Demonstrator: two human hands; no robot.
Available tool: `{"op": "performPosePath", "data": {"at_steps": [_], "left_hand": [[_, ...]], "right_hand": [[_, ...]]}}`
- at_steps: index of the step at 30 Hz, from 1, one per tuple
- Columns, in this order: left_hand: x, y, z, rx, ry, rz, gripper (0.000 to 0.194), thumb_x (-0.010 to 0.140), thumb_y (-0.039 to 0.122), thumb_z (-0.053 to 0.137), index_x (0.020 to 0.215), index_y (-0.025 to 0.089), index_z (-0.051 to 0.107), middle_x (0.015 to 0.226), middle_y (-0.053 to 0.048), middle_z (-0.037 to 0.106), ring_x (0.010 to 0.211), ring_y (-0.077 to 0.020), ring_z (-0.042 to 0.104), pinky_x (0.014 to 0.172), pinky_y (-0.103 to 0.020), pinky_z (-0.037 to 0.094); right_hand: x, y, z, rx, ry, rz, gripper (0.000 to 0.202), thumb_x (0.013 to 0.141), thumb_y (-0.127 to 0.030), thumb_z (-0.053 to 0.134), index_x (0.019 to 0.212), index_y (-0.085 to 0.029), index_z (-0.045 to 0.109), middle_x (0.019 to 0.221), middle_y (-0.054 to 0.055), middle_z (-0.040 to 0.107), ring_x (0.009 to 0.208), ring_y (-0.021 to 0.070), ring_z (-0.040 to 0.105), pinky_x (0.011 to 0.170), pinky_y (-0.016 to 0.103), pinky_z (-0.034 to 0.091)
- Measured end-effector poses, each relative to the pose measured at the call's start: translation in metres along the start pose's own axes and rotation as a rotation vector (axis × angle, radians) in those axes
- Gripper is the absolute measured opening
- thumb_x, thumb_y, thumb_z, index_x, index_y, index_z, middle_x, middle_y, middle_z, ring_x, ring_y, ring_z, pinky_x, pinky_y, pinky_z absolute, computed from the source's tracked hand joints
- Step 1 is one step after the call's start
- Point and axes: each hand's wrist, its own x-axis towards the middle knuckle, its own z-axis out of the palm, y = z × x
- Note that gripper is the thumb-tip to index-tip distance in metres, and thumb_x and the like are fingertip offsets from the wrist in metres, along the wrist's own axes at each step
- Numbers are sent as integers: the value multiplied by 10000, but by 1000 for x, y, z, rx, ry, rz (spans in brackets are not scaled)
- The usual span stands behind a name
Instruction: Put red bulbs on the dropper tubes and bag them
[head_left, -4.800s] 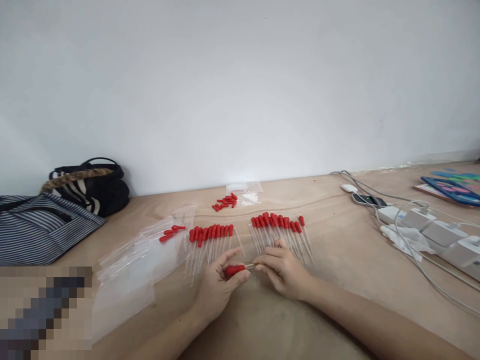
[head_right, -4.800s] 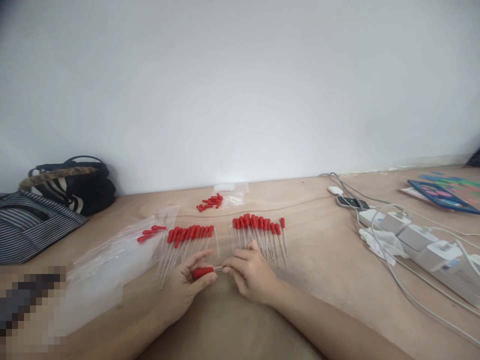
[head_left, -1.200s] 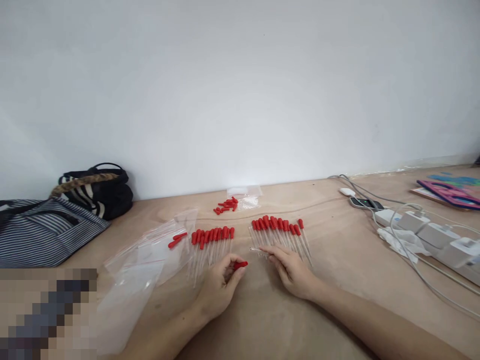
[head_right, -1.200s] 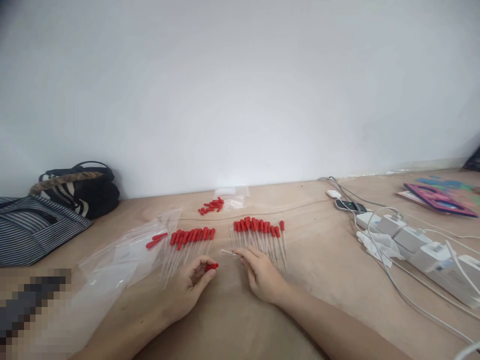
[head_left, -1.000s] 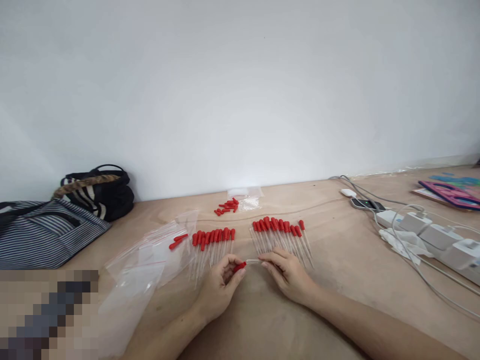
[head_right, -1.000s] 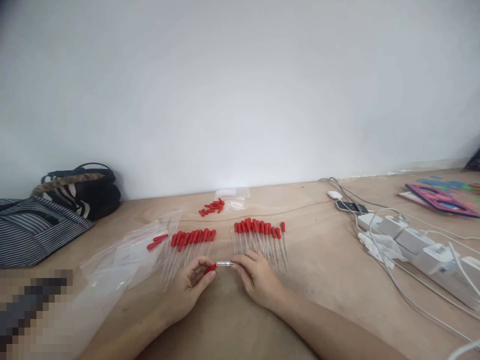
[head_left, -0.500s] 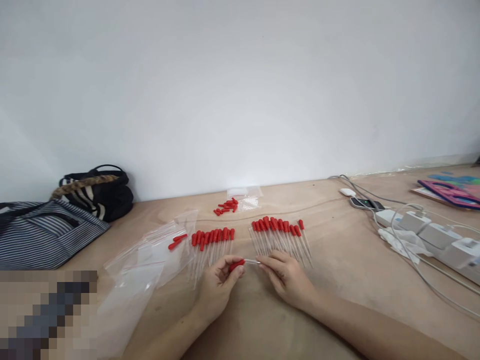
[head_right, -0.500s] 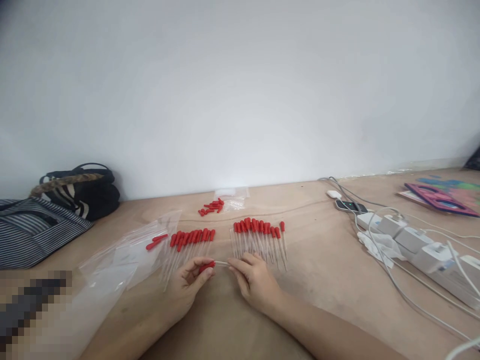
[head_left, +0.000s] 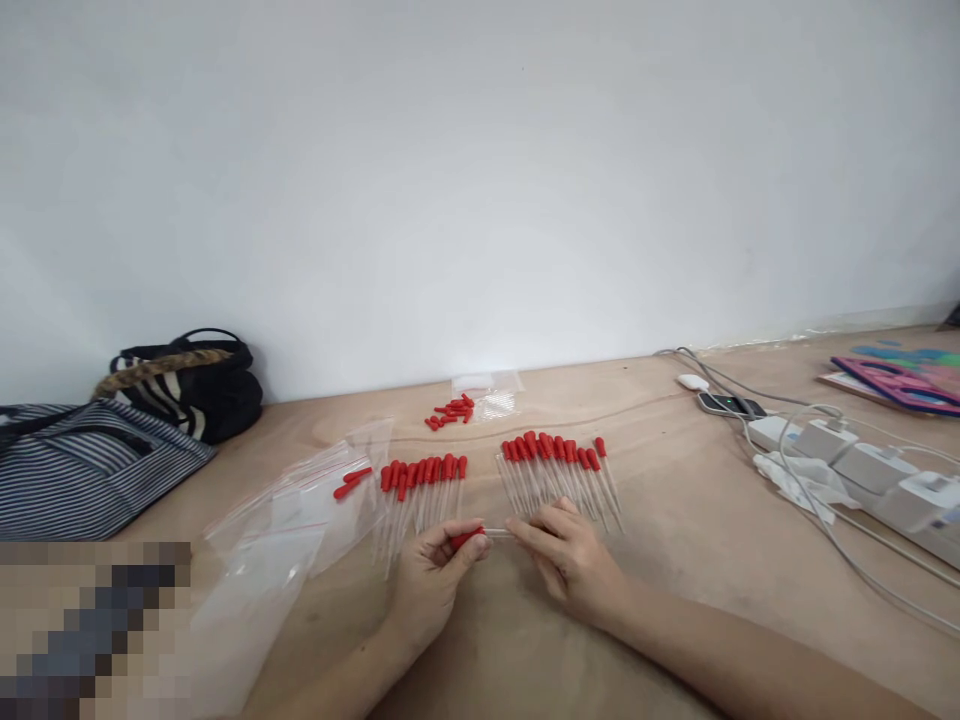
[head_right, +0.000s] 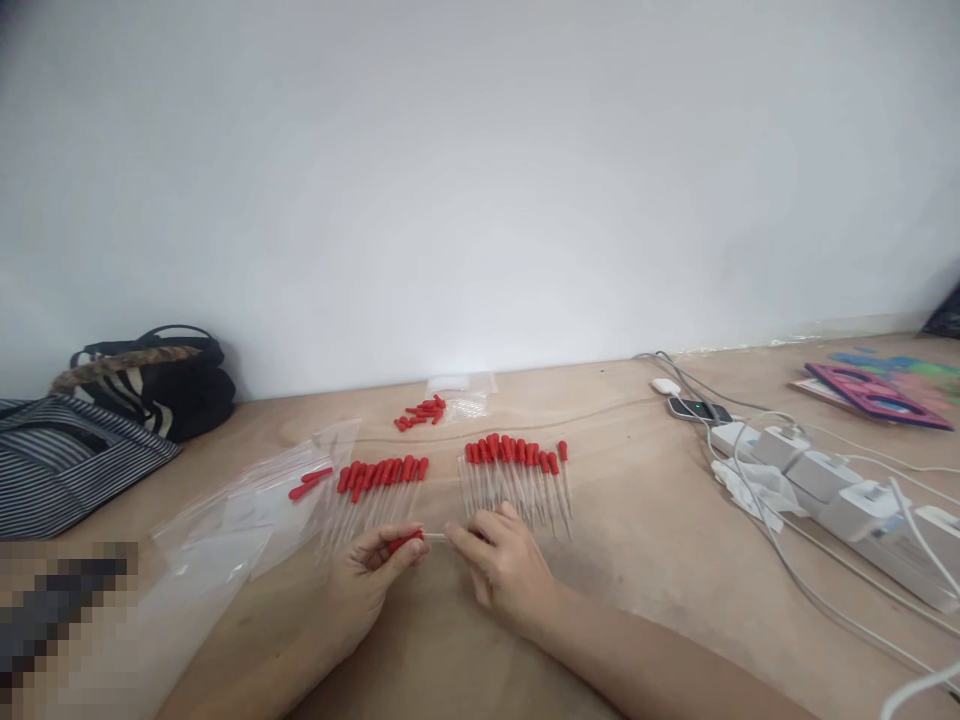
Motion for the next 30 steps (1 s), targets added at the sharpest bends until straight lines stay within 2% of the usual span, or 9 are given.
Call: {"op": "performPosePath", "data": {"at_steps": [10, 14, 18, 24, 28, 30], "left_hand": [[-6, 9, 1, 128, -146, 73, 127, 605, 309, 679, 673, 202, 677, 579, 0, 655, 558, -150, 603, 549, -247, 522], [-4, 6, 1, 139, -138, 52, 149, 616, 315, 664, 706, 195, 666, 586, -2, 658, 564, -152, 606, 564, -254, 525], [-1, 5, -4, 127, -160, 13, 307, 587, 284, 690, 878, 200, 639, 731, -17, 688, 687, -169, 635, 622, -258, 533], [-2, 8, -8, 272, -171, 197, 91, 682, 275, 618, 719, 211, 672, 670, -2, 673, 613, -147, 611, 579, -233, 511], [-1, 6, -10, 347, -213, 191, 158, 708, 302, 595, 824, 214, 658, 735, -12, 682, 659, -160, 627, 612, -252, 516], [7, 12, -18, 423, -250, 220, 297, 675, 322, 630, 954, 220, 622, 860, -28, 677, 759, -178, 630, 689, -278, 513]], "right_hand": [[1, 12, -5, 58, -57, -110, 337, 783, -60, 371, 1043, -179, 549, 737, 47, 559, 606, 136, 447, 581, 282, 330], [0, 8, -3, 88, -50, -43, 296, 826, -112, 386, 1063, -199, 540, 718, 36, 558, 608, 134, 460, 590, 277, 342], [3, 7, -3, 98, -73, 5, 242, 859, -166, 389, 1027, -192, 562, 685, 31, 542, 602, 129, 465, 583, 264, 350], [5, 6, -5, 141, -77, 42, 239, 868, -177, 380, 989, -182, 586, 681, 33, 546, 608, 128, 469, 581, 257, 349], [6, 2, -7, 106, -138, 100, 218, 846, -178, 417, 949, -200, 608, 722, 39, 578, 654, 142, 483, 605, 274, 337], [9, 1, -9, 35, -180, 143, 191, 822, -189, 455, 909, -212, 624, 728, 43, 592, 690, 166, 492, 627, 295, 330]]}}
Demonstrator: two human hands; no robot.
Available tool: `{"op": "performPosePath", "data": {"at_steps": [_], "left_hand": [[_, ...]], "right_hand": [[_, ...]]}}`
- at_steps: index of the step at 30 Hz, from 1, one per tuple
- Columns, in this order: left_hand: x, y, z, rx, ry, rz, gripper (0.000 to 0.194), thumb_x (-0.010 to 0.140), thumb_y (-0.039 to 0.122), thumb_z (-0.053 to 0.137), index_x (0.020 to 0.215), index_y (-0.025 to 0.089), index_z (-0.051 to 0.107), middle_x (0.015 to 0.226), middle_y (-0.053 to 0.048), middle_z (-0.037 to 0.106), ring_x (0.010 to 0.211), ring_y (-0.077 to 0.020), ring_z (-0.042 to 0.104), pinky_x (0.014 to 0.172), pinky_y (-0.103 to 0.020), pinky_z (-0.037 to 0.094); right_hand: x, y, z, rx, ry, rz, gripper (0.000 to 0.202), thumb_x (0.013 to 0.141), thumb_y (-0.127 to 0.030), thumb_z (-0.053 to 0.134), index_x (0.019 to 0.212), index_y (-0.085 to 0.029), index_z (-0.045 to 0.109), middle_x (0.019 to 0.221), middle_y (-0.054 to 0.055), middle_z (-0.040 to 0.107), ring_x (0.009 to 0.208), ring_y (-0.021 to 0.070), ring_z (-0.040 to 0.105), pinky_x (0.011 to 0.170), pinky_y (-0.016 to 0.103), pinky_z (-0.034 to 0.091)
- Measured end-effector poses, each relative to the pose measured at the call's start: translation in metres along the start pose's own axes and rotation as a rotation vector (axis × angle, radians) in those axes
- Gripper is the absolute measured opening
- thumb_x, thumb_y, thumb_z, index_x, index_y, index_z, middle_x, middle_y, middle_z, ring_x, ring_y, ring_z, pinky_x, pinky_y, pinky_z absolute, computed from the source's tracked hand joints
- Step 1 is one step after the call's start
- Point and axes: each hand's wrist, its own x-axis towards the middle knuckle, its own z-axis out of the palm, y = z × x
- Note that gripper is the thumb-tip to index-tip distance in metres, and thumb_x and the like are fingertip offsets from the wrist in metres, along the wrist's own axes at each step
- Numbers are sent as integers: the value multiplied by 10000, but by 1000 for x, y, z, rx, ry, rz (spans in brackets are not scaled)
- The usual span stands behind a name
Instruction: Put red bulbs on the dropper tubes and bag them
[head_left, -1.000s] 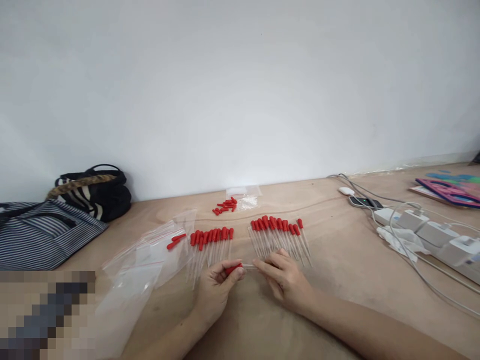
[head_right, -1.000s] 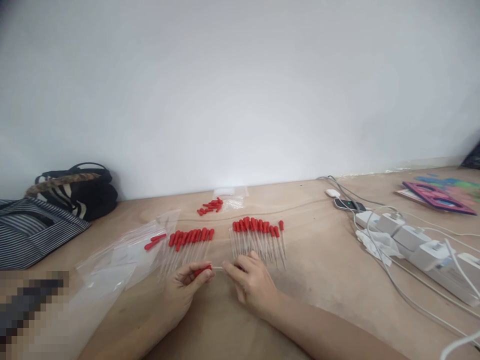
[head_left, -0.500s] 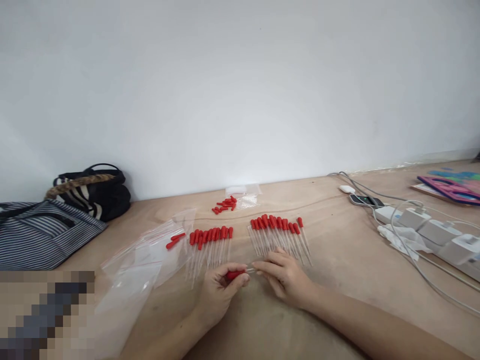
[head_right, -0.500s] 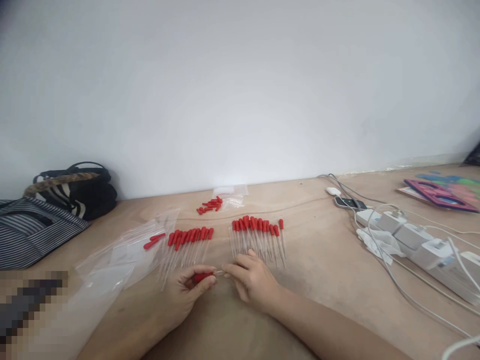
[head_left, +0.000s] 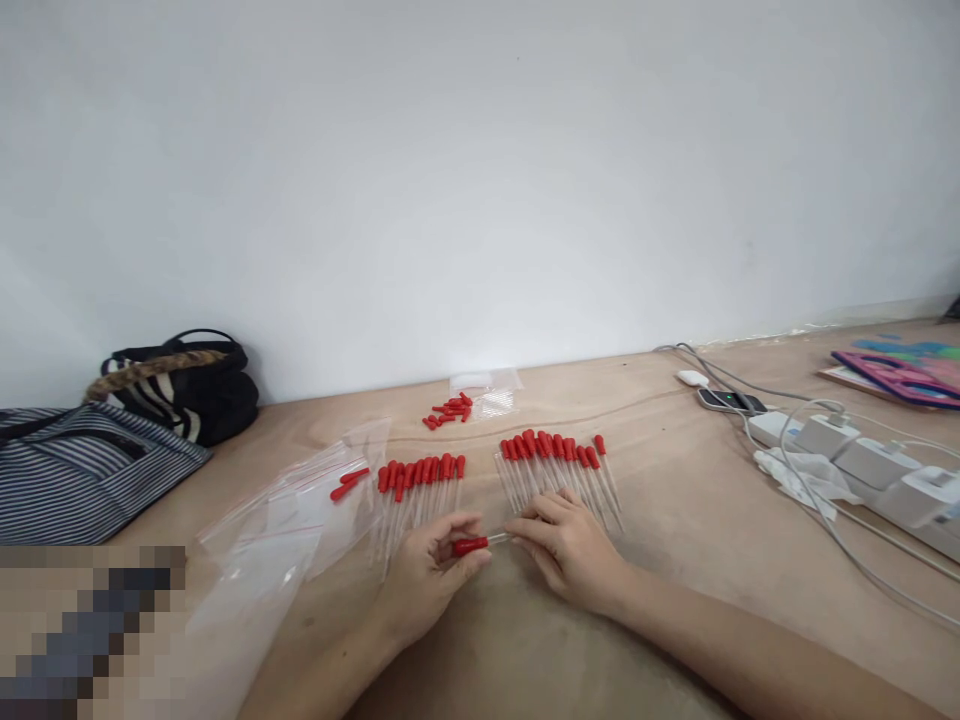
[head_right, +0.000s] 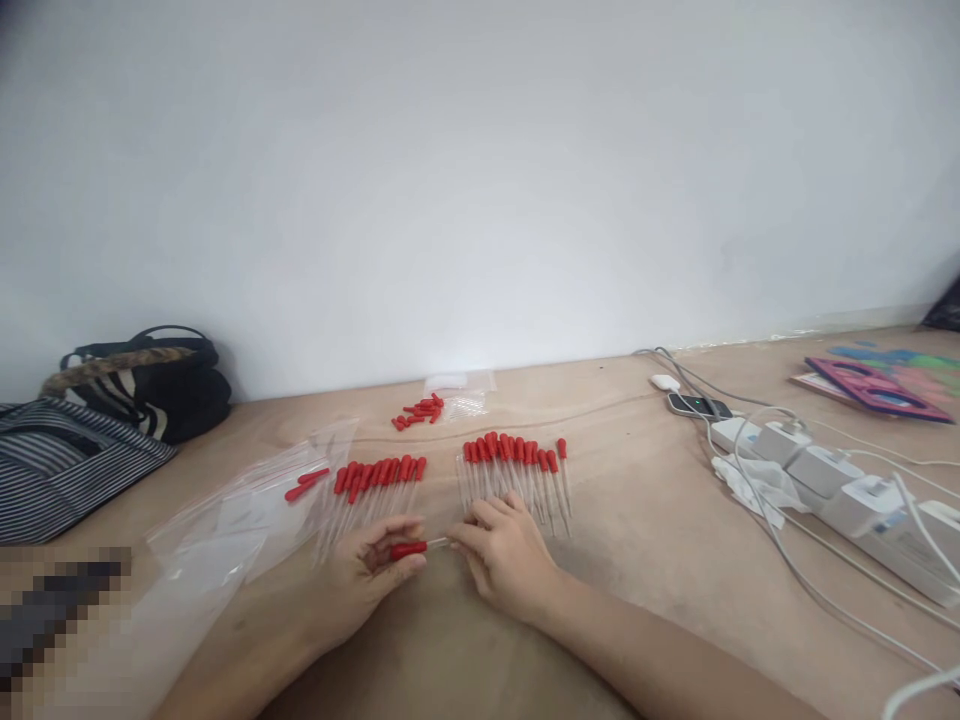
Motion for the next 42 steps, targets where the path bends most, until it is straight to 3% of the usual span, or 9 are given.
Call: {"op": "performPosePath", "data": {"at_steps": [2, 4, 8, 13, 22, 29, 33, 37, 42], "left_hand": [[12, 0, -24, 182, 14, 89, 420, 618, 338, 675, 1014, 222, 597, 993, -46, 640, 893, -206, 594, 799, -314, 472], [26, -2, -59, 407, 127, 159, 244, 664, 371, 604, 838, 207, 650, 921, -52, 645, 889, -222, 576, 831, -342, 430], [46, -21, -128, 771, 186, -36, 221, 666, 390, 518, 668, 205, 639, 765, -44, 650, 747, -240, 581, 696, -332, 432], [46, -54, -155, 949, 68, -256, 187, 662, 345, 512, 681, 211, 642, 770, -40, 659, 788, -243, 581, 679, -297, 406], [42, -77, -144, 951, 109, -365, 191, 713, 335, 499, 712, 168, 593, 726, -66, 659, 713, -218, 605, 592, -264, 405], [43, -48, -138, 1021, 203, -293, 144, 718, 298, 467, 703, 176, 543, 742, -80, 647, 751, -259, 600, 634, -298, 402], [29, -17, -90, 695, 302, -1, 186, 751, 346, 446, 789, 187, 534, 725, -31, 635, 673, -190, 600, 625, -268, 441], [4, -5, -30, 374, 110, 97, 186, 781, 314, 448, 870, 193, 557, 774, -19, 646, 673, -148, 606, 599, -234, 476], [-10, -9, -4, 300, 27, 82, 158, 782, 274, 483, 825, 208, 620, 764, -12, 640, 658, -136, 591, 595, -231, 471]], "right_hand": [[6, 0, -2, -43, -33, 73, 173, 800, -187, 476, 860, -209, 636, 700, 46, 599, 703, 182, 503, 629, 299, 332], [16, 1, -2, -4, -75, 174, 185, 794, -163, 460, 843, -200, 635, 688, 44, 611, 684, 171, 525, 602, 270, 346], [49, -3, 6, 36, -138, 395, 224, 778, -125, 428, 903, -172, 608, 749, 58, 645, 677, 163, 585, 583, 239, 377], [85, -23, 24, -81, -327, 663, 203, 715, -98, 473, 881, -108, 589, 843, 153, 640, 789, 258, 614, 606, 297, 425], [94, -38, 36, -52, -383, 688, 305, 702, -137, 517, 1005, -107, 531, 931, 159, 632, 849, 253, 614, 655, 320, 467], [87, -5, 13, -161, -393, 735, 208, 742, -123, 468, 901, -111, 603, 952, 172, 630, 851, 254, 619, 658, 323, 456], [86, 3, 11, -214, -411, 777, 205, 729, -152, 510, 899, -120, 622, 955, 169, 637, 846, 248, 622, 655, 313, 453], [88, -1, 17, -230, -442, 773, 213, 732, -192, 528, 907, -130, 634, 972, 166, 639, 854, 233, 622, 673, 301, 448], [93, -6, 24, -231, -479, 731, 221, 767, -189, 485, 904, -131, 648, 941, 168, 651, 873, 223, 618, 689, 292, 442]]}}
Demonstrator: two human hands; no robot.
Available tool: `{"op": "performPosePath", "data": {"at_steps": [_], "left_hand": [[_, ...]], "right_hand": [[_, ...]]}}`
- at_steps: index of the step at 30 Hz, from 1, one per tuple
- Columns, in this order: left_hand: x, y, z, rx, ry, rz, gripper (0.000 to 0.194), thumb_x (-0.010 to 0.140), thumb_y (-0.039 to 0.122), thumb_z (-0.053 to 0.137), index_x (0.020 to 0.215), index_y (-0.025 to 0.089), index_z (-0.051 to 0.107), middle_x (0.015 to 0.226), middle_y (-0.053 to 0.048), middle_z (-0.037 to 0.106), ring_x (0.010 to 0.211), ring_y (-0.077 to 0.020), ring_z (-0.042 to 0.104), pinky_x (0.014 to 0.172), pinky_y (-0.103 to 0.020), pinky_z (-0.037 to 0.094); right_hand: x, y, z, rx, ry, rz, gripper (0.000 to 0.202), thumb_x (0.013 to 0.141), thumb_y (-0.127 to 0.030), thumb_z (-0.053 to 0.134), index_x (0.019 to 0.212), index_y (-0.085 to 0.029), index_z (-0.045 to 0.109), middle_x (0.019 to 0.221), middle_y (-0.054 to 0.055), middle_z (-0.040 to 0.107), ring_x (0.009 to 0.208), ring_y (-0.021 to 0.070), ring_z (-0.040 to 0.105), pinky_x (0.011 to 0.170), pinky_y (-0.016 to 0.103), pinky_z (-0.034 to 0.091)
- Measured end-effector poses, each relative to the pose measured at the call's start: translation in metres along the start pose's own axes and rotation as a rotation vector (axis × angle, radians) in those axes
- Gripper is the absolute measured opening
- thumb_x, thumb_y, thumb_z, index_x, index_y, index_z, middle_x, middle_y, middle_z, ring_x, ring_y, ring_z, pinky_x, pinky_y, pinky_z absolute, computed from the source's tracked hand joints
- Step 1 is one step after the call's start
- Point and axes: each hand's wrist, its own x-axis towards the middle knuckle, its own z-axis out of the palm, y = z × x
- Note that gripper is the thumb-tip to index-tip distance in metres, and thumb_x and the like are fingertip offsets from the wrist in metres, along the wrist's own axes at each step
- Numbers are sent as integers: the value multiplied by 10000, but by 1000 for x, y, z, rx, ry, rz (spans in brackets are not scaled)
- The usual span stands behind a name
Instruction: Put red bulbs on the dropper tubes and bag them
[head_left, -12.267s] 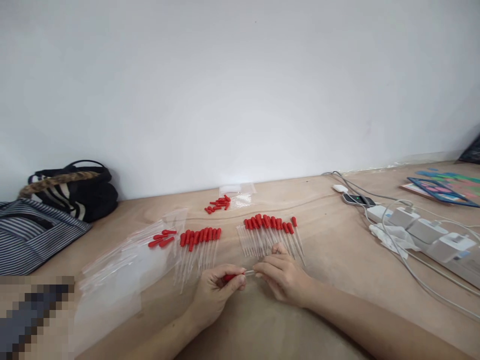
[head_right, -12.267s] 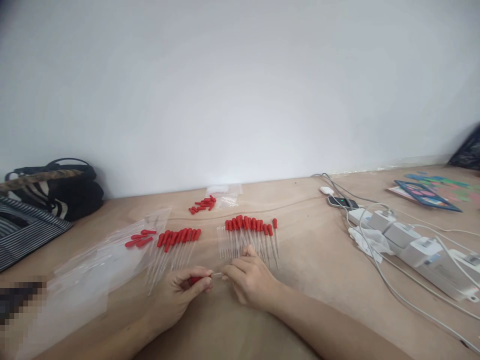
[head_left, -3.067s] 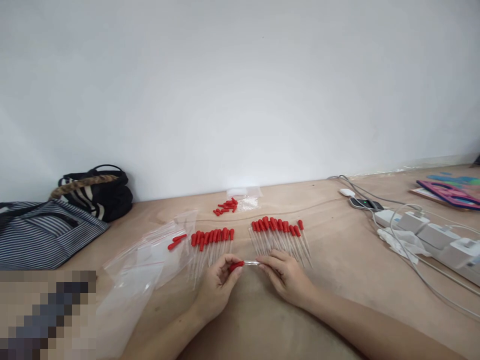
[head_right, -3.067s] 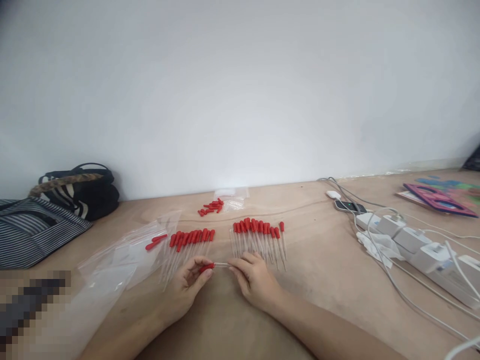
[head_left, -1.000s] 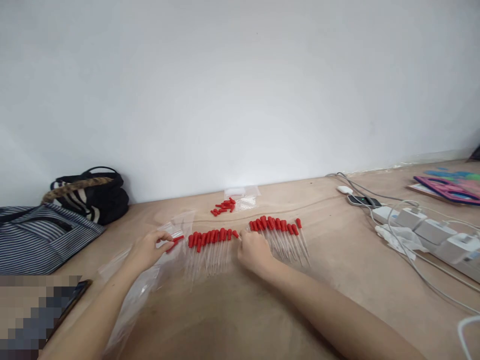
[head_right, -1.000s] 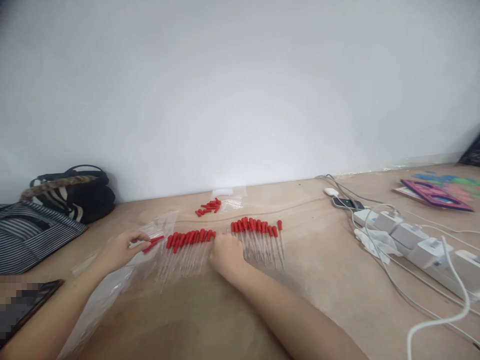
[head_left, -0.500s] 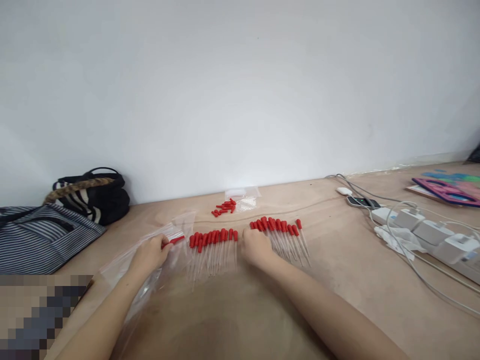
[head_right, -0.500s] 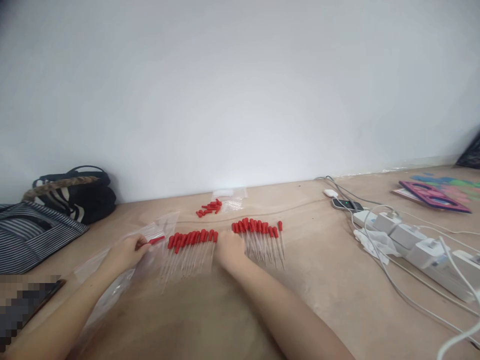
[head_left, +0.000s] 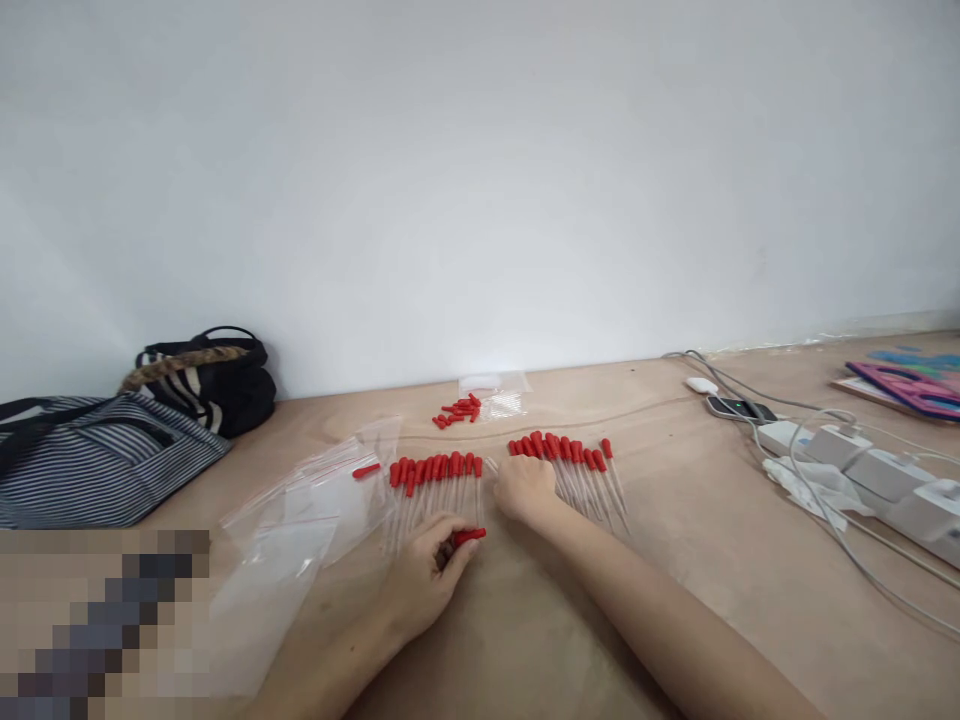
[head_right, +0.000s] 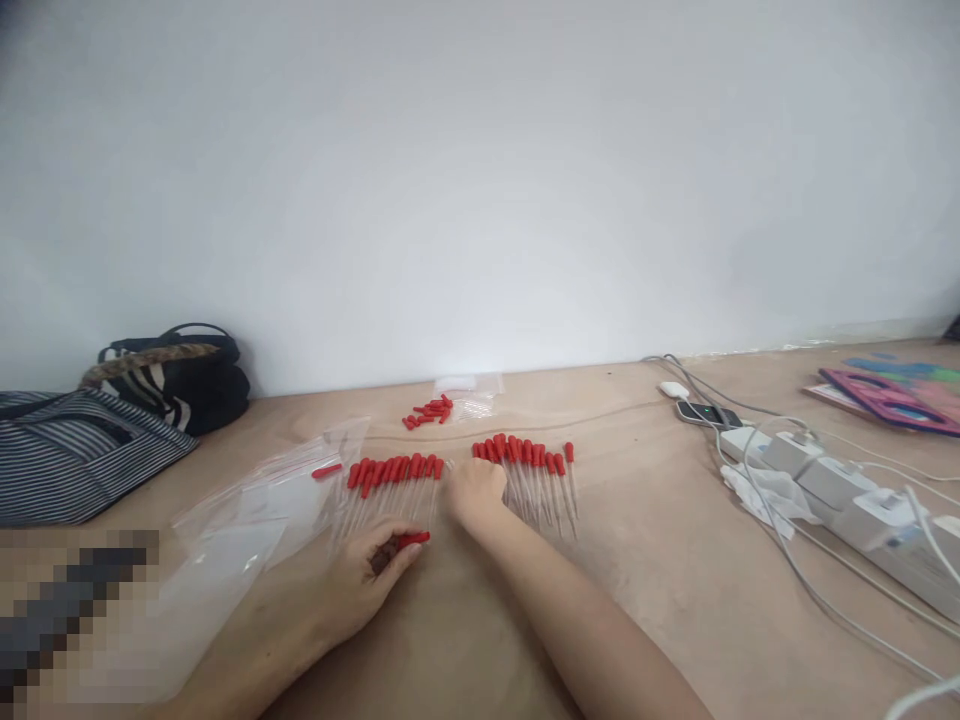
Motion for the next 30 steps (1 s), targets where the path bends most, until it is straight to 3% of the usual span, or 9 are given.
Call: {"op": "performPosePath", "data": {"at_steps": [6, 11, 13, 15, 17, 19, 25, 30], "left_hand": [[3, -8, 1, -136, 42, -42, 153, 772, 270, 505, 824, 190, 624, 761, -19, 631, 653, -134, 585, 575, -224, 465], [1, -11, 3, -157, 91, -82, 137, 768, 276, 512, 822, 188, 603, 719, -5, 607, 640, -132, 562, 587, -231, 455], [2, -11, 4, -224, 96, -116, 137, 763, 284, 516, 828, 186, 585, 703, 2, 602, 635, -131, 562, 582, -229, 458], [3, -9, 5, -323, 98, -137, 142, 752, 293, 527, 829, 182, 571, 722, -2, 606, 668, -137, 573, 606, -232, 470], [5, -5, 8, -412, 109, -151, 156, 736, 299, 545, 836, 181, 570, 759, -11, 613, 721, -147, 580, 653, -242, 479], [6, 1, 10, -479, 119, -186, 182, 721, 309, 562, 850, 183, 583, 748, -11, 619, 708, -146, 580, 663, -248, 483], [6, 15, 15, -664, 105, -340, 279, 640, 351, 651, 853, 173, 628, 734, -21, 644, 663, -149, 589, 657, -273, 502], [6, 15, 14, -784, 133, -389, 310, 597, 352, 694, 833, 173, 605, 750, -10, 638, 659, -135, 594, 659, -264, 509]], "right_hand": [[3, -2, -5, 7, 12, -16, 201, 758, -211, 500, 853, -127, 655, 895, 170, 658, 821, 244, 628, 650, 305, 441], [-5, 18, -22, 44, 101, -67, 254, 798, -272, 451, 853, -106, 636, 894, 171, 648, 833, 254, 609, 668, 321, 425], [-13, 32, -27, 102, 136, -172, 237, 824, -261, 422, 839, -141, 626, 858, 107, 657, 815, 199, 602, 690, 278, 415], [-23, 46, -26, 260, 187, -373, 215, 835, -220, 408, 852, -162, 614, 811, 55, 656, 760, 148, 590, 665, 229, 408], [-34, 58, -21, 456, 238, -550, 212, 833, -187, 405, 904, -164, 603, 798, 42, 647, 727, 133, 577, 637, 214, 409], [-44, 65, -12, 577, 260, -617, 206, 827, -177, 410, 911, -163, 598, 789, 41, 635, 717, 132, 568, 633, 218, 417], [-63, 68, 19, 696, 308, -603, 121, 800, -189, 456, 819, -166, 573, 700, 25, 595, 641, 121, 547, 574, 214, 428], [-67, 67, 29, 652, 355, -628, 124, 807, -181, 449, 781, -166, 569, 670, 21, 580, 628, 115, 531, 579, 216, 414]]}}
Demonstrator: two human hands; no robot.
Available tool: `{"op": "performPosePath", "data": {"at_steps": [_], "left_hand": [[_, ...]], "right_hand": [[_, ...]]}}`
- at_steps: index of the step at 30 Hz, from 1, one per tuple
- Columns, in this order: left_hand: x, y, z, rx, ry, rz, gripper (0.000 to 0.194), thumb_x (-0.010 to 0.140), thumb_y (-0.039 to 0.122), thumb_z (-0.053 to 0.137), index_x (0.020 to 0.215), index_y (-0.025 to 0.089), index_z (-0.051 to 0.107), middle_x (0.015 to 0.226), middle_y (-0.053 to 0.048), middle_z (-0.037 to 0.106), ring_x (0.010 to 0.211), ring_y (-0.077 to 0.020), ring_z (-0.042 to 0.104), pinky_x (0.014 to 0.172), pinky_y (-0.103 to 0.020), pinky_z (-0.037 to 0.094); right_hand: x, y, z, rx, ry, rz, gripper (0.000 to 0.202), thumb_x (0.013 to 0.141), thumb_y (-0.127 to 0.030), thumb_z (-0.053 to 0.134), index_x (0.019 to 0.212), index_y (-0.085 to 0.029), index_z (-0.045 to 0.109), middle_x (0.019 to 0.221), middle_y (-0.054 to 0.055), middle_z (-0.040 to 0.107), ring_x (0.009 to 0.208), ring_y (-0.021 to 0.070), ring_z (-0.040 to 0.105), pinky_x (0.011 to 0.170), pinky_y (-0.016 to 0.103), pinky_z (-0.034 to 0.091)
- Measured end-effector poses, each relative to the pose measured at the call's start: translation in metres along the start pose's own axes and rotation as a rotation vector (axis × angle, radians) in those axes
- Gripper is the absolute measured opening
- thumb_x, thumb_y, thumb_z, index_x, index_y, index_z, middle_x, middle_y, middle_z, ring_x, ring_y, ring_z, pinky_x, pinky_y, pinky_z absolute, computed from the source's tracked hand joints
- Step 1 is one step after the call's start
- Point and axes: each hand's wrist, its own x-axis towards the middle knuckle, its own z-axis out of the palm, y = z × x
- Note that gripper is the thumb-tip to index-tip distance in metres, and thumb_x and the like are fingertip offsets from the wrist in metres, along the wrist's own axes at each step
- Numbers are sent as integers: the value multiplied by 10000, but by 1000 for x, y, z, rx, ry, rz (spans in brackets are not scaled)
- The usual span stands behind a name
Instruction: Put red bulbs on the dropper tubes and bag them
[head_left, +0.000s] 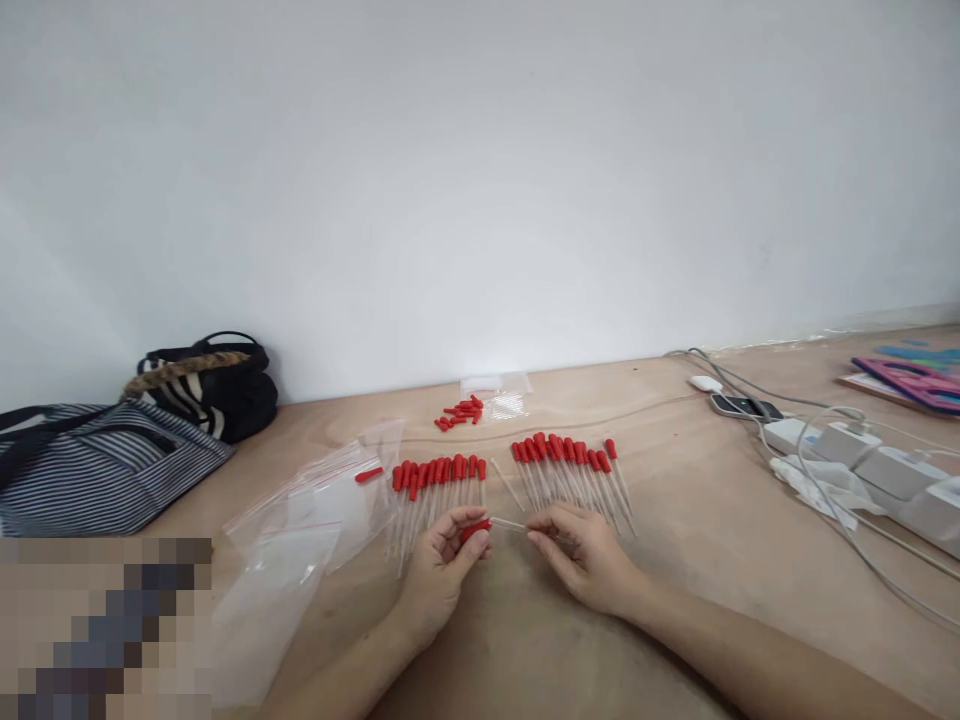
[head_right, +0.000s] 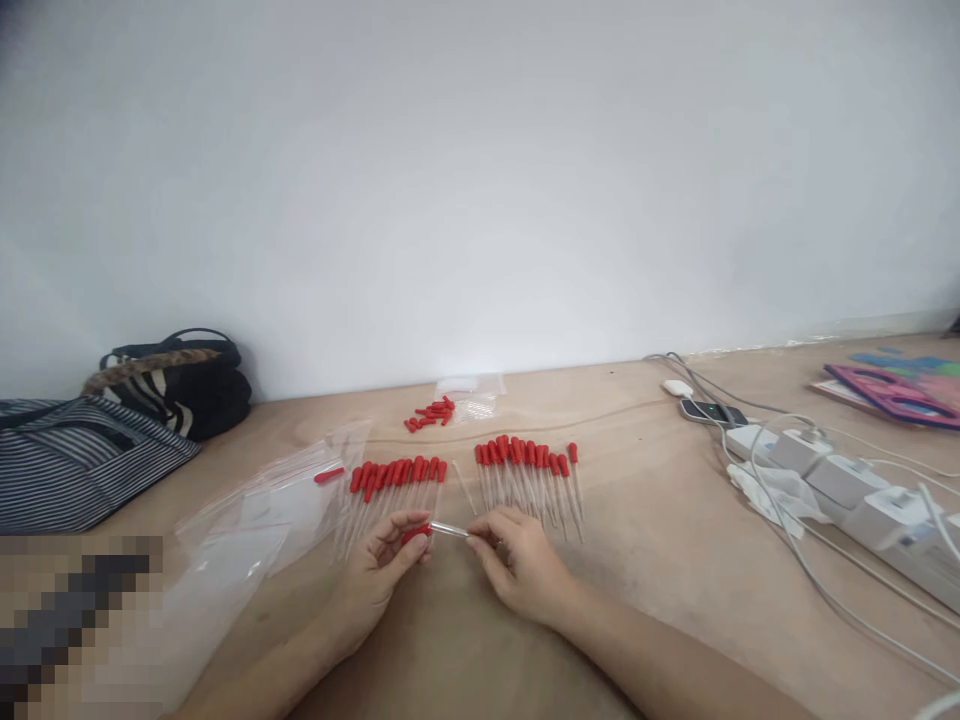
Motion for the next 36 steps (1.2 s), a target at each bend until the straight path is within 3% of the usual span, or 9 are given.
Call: {"op": "performPosePath", "data": {"at_steps": [15, 24, 31, 36], "left_hand": [[-1, 2, -2, 62, 26, 4, 312, 591, 401, 691, 791, 173, 619, 732, -16, 648, 662, -144, 599, 674, -273, 509], [-1, -2, -2, 122, 70, 37, 315, 590, 412, 692, 779, 165, 644, 656, -21, 661, 626, -157, 614, 626, -273, 518], [-1, -5, -3, 98, 102, 59, 286, 555, 388, 714, 730, 170, 653, 611, -3, 655, 600, -152, 609, 603, -260, 517], [-3, -6, -4, 122, 81, 72, 263, 549, 377, 716, 710, 174, 667, 602, -10, 660, 569, -147, 596, 562, -249, 510]], "right_hand": [[0, -1, -2, -8, -53, -46, 191, 822, -171, 425, 876, -176, 609, 726, 36, 621, 680, 133, 547, 624, 238, 424], [-1, -4, 5, 25, -49, -38, 217, 830, -228, 443, 910, -172, 637, 699, 44, 607, 629, 125, 543, 564, 218, 414], [-2, -7, 8, 43, -56, -101, 220, 833, -225, 428, 835, -168, 641, 638, 31, 562, 582, 119, 512, 542, 216, 414], [-1, -4, 1, 17, -109, -183, 224, 836, -239, 429, 881, -175, 638, 640, 34, 563, 590, 125, 512, 552, 224, 421]]}}
